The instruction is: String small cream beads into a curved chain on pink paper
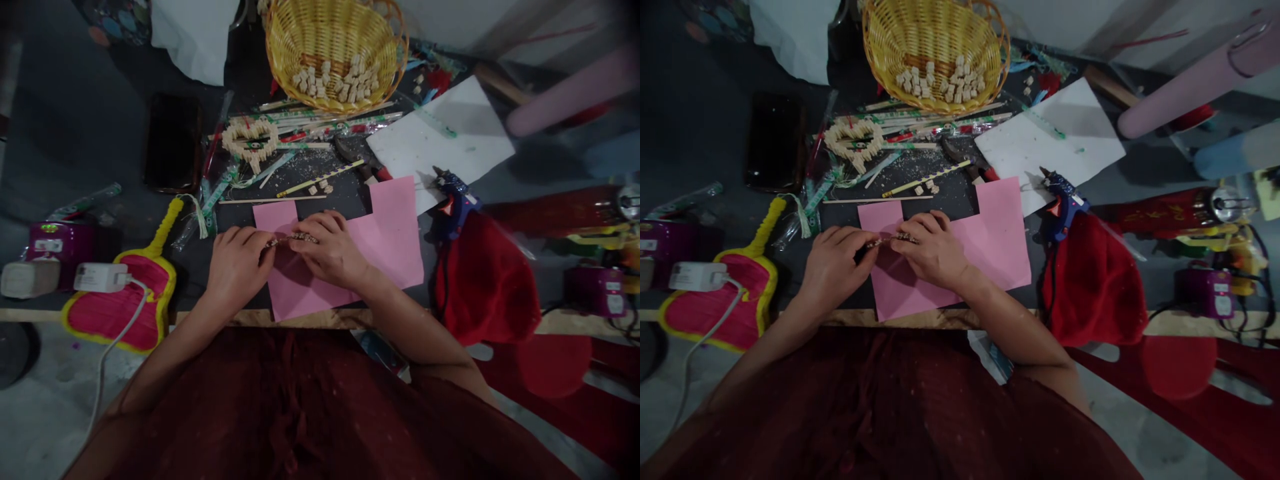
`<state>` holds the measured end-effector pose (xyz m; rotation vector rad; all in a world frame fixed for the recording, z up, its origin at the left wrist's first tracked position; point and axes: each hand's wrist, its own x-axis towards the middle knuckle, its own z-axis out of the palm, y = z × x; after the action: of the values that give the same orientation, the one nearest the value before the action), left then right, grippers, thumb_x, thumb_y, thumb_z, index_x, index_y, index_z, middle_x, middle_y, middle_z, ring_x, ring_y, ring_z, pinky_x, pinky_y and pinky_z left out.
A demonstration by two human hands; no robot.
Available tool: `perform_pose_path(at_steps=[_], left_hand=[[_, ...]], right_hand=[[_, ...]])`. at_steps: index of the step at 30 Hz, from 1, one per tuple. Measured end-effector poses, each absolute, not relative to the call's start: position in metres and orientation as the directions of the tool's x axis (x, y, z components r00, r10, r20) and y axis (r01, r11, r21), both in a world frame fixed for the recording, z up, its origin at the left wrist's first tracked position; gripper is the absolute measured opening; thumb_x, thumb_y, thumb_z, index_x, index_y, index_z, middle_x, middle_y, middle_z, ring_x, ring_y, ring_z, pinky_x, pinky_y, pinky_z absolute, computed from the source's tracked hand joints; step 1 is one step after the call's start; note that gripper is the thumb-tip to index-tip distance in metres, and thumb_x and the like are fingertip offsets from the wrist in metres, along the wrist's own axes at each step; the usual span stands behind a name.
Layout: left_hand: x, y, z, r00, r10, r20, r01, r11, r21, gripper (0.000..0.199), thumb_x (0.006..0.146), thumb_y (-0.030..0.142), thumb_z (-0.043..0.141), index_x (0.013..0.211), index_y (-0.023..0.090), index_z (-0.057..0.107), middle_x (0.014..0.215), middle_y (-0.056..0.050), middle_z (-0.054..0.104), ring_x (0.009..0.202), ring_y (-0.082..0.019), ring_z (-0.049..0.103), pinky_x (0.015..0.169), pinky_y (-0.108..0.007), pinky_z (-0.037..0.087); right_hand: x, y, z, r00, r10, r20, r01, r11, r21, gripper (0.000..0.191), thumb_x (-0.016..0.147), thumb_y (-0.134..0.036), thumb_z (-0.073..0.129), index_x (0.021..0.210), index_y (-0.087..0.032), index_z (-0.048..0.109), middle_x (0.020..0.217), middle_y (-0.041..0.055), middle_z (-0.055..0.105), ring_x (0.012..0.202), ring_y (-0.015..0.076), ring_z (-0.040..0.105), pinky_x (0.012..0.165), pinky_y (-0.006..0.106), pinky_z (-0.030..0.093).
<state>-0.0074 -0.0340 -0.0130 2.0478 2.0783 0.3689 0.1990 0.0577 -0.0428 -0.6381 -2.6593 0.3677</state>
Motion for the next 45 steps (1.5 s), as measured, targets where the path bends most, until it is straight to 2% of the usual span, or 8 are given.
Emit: perform_pose_path(at_steps=[8,23,27,30,33,36,41,45], left_hand=[[-0.011,-0.037,-0.018,-0.019,0.998,0.057,0.932,-0.003,0.363,0.022,0.100,0.023,0.060,0.111,0.024,0.079,0.108,-0.006,0.078,0.100,-0.032,0.067,0.084,-0.046,0.048],[-0.013,-0.037,-0.024,0.021,0.988,0.154,0.928,-0.076,0.365,0.024,0.102,0.023,0.060,0.115,0.027,0.079,0.106,-0.004,0.079,0.097,-0.029,0.068,0.081,-0.044,0.048],[-0.013,-0.038,-0.025,0.023,0.986,0.166,0.928,-0.083,0.363,0.023,0.102,0.024,0.060,0.114,0.026,0.080,0.104,-0.005,0.079,0.095,-0.029,0.068,0.081,-0.044,0.048],[-0.014,-0.038,-0.025,0.034,0.985,0.170,0.923,-0.097,0.372,0.024,0.100,0.023,0.061,0.116,0.025,0.079,0.106,-0.006,0.079,0.096,-0.030,0.068,0.081,-0.044,0.050],[-0.015,-0.039,-0.024,0.043,0.985,0.164,0.912,-0.106,0.396,0.024,0.098,0.021,0.063,0.118,0.020,0.077,0.109,-0.008,0.079,0.097,-0.030,0.069,0.085,-0.045,0.052],[-0.017,-0.040,-0.022,0.060,0.983,0.176,0.905,-0.128,0.406,0.025,0.097,0.021,0.065,0.120,0.015,0.074,0.110,-0.011,0.079,0.100,-0.030,0.071,0.091,-0.045,0.054],[-0.020,-0.043,-0.023,0.066,0.975,0.210,0.913,-0.144,0.380,0.020,0.099,0.022,0.064,0.114,0.017,0.074,0.106,-0.010,0.079,0.098,-0.028,0.072,0.093,-0.044,0.055],[-0.021,-0.044,-0.025,0.066,0.977,0.201,0.918,-0.139,0.370,0.018,0.101,0.024,0.061,0.112,0.018,0.074,0.104,-0.009,0.078,0.097,-0.028,0.071,0.091,-0.044,0.055]], right_hand=[[0.199,0.059,-0.045,-0.810,0.462,0.362,0.352,0.875,-0.331,0.025,0.102,-0.018,0.059,0.119,-0.031,0.072,0.123,0.0033,0.073,0.118,0.0235,0.056,0.106,0.046,0.036],[0.199,0.058,-0.044,-0.814,0.488,0.315,0.376,0.856,-0.355,0.026,0.102,-0.019,0.059,0.119,-0.033,0.073,0.124,0.0020,0.073,0.119,0.0230,0.056,0.108,0.047,0.036],[0.199,0.058,-0.044,-0.817,0.496,0.294,0.384,0.848,-0.365,0.024,0.102,-0.021,0.060,0.119,-0.033,0.073,0.125,0.0016,0.072,0.120,0.0230,0.056,0.108,0.047,0.036],[0.199,0.058,-0.044,-0.813,0.476,0.337,0.368,0.866,-0.338,0.023,0.102,-0.020,0.060,0.118,-0.032,0.072,0.124,0.0025,0.073,0.119,0.0229,0.056,0.107,0.047,0.037],[0.199,0.058,-0.043,-0.810,0.456,0.369,0.353,0.881,-0.314,0.024,0.101,-0.019,0.060,0.119,-0.030,0.073,0.122,0.0033,0.074,0.118,0.0232,0.056,0.107,0.047,0.037],[0.199,0.058,-0.043,-0.819,0.462,0.340,0.359,0.875,-0.323,0.026,0.102,-0.019,0.059,0.120,-0.031,0.073,0.123,0.0033,0.073,0.119,0.0236,0.056,0.108,0.047,0.037],[0.199,0.058,-0.043,-0.829,0.480,0.288,0.374,0.858,-0.353,0.027,0.102,-0.021,0.060,0.121,-0.032,0.074,0.124,0.0045,0.073,0.120,0.0243,0.056,0.109,0.048,0.037],[0.199,0.059,-0.043,-0.824,0.473,0.313,0.364,0.864,-0.348,0.024,0.103,-0.023,0.059,0.121,-0.031,0.074,0.126,0.0051,0.073,0.120,0.0242,0.056,0.108,0.047,0.038]])
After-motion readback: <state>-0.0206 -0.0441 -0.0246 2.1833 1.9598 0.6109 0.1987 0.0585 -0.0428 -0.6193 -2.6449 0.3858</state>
